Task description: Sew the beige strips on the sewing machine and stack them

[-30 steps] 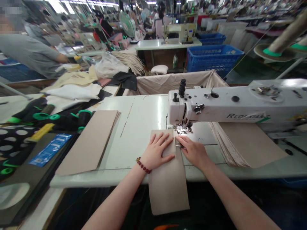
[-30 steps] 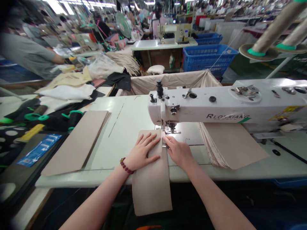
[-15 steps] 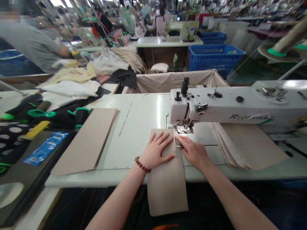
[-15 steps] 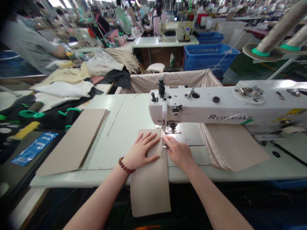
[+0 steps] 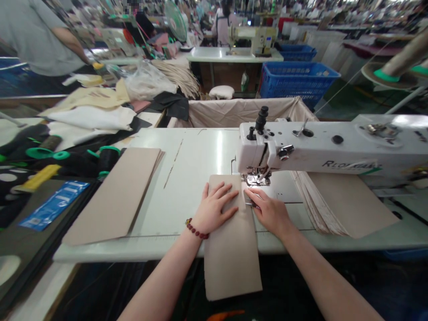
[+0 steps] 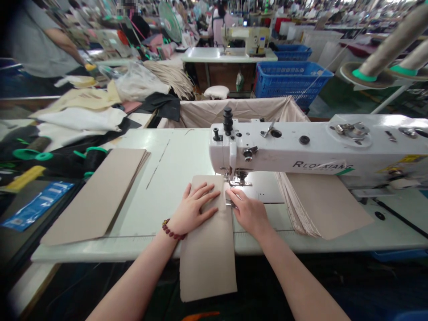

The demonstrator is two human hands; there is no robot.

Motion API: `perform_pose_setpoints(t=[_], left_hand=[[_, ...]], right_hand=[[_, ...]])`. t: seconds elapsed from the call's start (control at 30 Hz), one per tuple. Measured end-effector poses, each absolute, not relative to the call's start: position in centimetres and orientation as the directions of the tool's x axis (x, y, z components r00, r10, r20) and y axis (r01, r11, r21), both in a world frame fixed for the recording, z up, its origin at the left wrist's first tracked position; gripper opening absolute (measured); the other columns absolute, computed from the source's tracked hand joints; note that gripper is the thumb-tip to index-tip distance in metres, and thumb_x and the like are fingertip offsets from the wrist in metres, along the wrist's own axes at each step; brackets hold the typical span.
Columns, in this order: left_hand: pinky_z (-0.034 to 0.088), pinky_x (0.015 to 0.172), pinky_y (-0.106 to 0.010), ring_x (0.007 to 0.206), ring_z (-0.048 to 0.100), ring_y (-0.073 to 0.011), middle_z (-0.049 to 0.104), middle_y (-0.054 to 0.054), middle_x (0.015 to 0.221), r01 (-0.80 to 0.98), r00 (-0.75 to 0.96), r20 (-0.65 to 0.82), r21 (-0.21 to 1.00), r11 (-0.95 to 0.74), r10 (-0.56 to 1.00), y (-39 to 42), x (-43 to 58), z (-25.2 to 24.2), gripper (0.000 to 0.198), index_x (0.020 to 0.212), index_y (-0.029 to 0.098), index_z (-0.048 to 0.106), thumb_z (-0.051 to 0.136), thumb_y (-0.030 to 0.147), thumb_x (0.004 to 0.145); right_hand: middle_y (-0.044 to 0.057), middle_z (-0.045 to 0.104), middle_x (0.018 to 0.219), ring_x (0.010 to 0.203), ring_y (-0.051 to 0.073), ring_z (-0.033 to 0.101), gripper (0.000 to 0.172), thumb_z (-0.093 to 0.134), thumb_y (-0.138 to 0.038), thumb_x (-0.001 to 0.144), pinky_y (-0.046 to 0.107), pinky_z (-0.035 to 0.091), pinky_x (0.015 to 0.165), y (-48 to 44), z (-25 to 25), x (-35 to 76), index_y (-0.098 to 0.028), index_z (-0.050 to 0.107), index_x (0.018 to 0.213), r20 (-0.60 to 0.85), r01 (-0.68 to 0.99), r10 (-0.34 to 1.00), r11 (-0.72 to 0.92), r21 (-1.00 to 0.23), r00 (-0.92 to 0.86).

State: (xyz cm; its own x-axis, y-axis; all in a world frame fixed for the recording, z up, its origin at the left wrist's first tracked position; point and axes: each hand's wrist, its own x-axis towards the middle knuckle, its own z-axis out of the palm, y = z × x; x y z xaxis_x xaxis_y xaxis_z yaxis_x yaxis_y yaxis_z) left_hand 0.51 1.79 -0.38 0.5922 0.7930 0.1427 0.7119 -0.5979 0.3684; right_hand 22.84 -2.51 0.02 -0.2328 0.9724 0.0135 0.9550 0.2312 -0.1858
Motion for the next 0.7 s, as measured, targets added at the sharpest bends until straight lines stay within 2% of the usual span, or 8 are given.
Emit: perform_pose_setpoints(t=[0.7], left_hand=[[0.003, 0.114, -0.056, 0.138, 0.029, -0.0262, 0.043, 0.001, 0.144, 0.734, 0.581, 0.143, 0.333, -0.592, 0.801, 1.74, 0.57, -0.3, 0.039, 0.13, 0.037, 0.052, 0.049, 0.043, 0.092]], right_hand=[[-0.005, 0.043, 0.144, 0.102, 0.019, 0.061, 0.059, 0.045, -0.016, 0.086, 0.032, 0.053, 0.077, -2.53, -0.77, 23.08, -0.036, 0.038, 0.141, 0.063, 0.942, 0.968, 0.251, -0.225, -0.243]])
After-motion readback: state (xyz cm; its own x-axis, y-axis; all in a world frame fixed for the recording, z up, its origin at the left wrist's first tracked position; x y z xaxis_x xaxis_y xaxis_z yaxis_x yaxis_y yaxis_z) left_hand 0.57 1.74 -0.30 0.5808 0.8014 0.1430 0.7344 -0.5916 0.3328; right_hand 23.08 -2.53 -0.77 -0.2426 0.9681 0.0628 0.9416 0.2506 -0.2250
